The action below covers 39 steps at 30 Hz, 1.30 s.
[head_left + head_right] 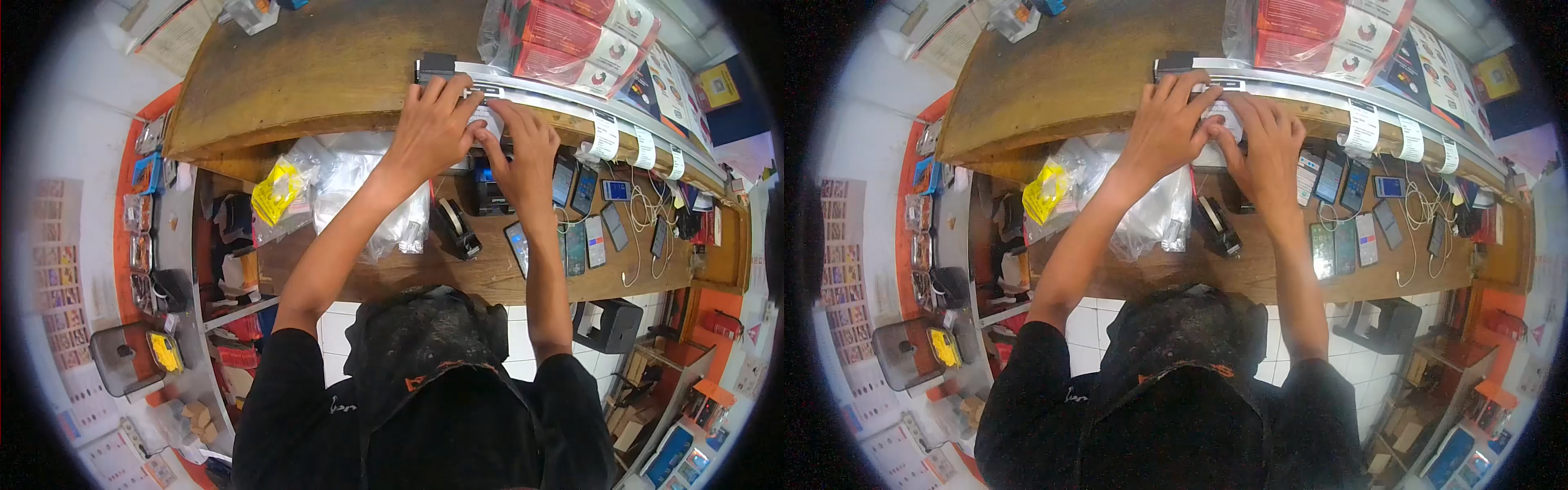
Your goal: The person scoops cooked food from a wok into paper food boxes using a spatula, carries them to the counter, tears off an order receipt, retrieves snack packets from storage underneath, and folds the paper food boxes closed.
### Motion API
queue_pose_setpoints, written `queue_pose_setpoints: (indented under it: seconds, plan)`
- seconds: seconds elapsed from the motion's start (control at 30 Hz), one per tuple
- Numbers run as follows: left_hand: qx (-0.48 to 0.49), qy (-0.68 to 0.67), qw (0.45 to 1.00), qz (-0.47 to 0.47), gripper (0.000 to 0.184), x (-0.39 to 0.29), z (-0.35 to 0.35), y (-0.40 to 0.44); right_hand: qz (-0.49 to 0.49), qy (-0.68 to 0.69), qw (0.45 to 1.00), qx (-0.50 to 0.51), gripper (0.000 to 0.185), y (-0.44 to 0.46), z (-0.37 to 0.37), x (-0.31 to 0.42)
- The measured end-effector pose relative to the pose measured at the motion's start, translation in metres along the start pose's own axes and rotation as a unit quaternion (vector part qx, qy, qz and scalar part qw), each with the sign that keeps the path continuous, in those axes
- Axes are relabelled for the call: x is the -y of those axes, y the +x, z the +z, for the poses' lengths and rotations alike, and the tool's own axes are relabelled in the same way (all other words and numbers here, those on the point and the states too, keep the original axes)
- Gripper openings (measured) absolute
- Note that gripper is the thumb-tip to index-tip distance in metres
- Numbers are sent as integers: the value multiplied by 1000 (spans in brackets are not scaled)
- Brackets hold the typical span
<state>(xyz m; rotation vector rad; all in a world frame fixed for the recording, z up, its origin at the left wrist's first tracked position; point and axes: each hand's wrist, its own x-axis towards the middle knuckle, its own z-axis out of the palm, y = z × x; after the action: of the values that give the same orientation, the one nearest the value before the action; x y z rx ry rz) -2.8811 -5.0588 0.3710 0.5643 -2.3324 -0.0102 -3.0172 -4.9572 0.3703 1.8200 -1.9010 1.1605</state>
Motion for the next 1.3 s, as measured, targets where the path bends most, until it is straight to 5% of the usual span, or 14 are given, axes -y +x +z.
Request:
queue_pose_setpoints:
  seconds: [0.13, 0.43, 0.63, 0.83, 1.0, 1.07, 1.1, 1.13, 1.17, 1.2, 1.3]
  plan:
    - [12, 16, 999, -30, 36, 1, 1, -2, -26, -109, 992, 60, 48, 5, 3, -3]
    - [-15, 54, 995, -77, 40, -31, -7, -30, -76, -69, 992, 70, 71, 13, 0, -19]
    - [39, -45, 941, -333, 39, -109, -9, -188, -97, -50, 991, 74, 89, 12, 3, -27]
    - [122, -129, 793, -582, 38, -232, -22, -347, -107, 27, 988, 108, 96, 15, -5, -39]
    - [7, -171, 681, -712, 26, -300, -21, -429, -129, 86, 982, 107, 96, 14, -8, -54]
    - [-75, -145, 635, -755, 24, -332, -15, -478, -166, 150, 974, 29, 68, 3, -13, -61]
    - [-104, -110, 615, -774, 24, -347, -22, -485, -112, 175, 978, 18, 39, -10, -22, -57]
    - [-68, -82, 565, -818, 32, -356, -29, -489, 38, 382, 923, -21, 25, -42, -3, -72]
    - [-32, -62, 514, -855, 40, -364, -33, -494, 105, 437, 892, -40, 17, -58, -4, -56]
    - [-93, -45, 491, -865, 45, -378, -29, -509, 167, 362, 913, 89, 16, -84, -6, -58]
    - [-186, -68, 422, -884, 44, -419, -20, -553, 68, 453, 859, 229, 21, -181, 20, -13]
